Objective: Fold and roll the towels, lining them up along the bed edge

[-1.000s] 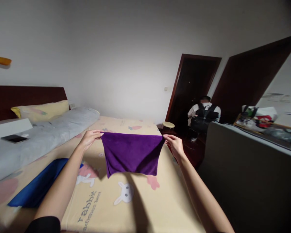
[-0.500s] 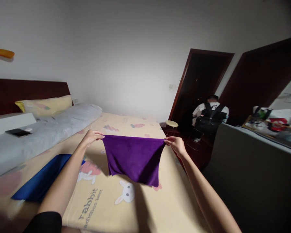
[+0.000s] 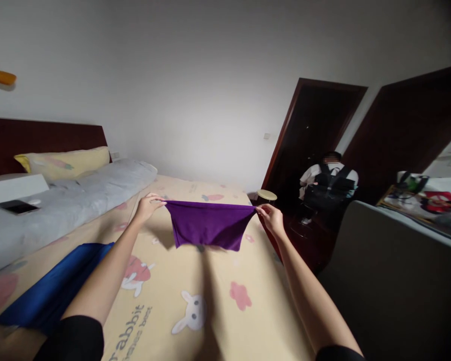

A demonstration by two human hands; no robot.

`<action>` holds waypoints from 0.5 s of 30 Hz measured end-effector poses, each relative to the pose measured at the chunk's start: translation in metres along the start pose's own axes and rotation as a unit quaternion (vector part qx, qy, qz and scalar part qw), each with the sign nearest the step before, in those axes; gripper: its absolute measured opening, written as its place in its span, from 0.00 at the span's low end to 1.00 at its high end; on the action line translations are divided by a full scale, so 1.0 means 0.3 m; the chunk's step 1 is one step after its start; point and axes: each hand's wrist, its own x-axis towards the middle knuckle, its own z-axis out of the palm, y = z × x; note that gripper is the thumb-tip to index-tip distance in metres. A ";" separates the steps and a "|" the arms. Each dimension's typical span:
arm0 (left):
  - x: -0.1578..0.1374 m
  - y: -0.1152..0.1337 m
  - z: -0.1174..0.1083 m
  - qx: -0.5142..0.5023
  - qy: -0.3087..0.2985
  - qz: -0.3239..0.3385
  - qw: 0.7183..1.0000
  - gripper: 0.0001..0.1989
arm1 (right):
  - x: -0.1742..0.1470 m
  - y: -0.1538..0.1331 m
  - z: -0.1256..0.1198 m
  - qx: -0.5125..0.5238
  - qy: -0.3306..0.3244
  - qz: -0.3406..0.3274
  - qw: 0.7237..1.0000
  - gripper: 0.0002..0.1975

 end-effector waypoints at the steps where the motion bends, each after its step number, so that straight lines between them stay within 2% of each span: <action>1: -0.028 -0.004 -0.018 0.011 -0.012 0.003 1.000 0.18 | -0.026 0.008 -0.019 0.014 -0.017 -0.001 1.000 0.24; 3: -0.116 -0.029 -0.056 0.042 -0.045 -0.002 0.998 0.18 | -0.110 0.033 -0.053 0.038 -0.059 0.007 0.997 0.24; 6: -0.327 -0.115 -0.089 0.081 -0.101 -0.042 0.991 0.18 | -0.316 0.103 -0.068 0.063 -0.125 0.041 0.989 0.23; 11: -0.770 -0.315 -0.061 0.178 -0.195 -0.145 0.954 0.13 | -0.785 0.265 0.019 0.094 -0.186 0.123 0.970 0.24; 13: -0.906 -0.373 -0.051 0.218 -0.227 -0.184 0.931 0.12 | -0.955 0.316 0.061 0.096 -0.187 0.151 0.966 0.24; 15: -0.994 -0.404 -0.054 0.252 -0.261 -0.222 0.905 0.10 | -1.081 0.350 0.087 0.092 -0.175 0.173 0.965 0.24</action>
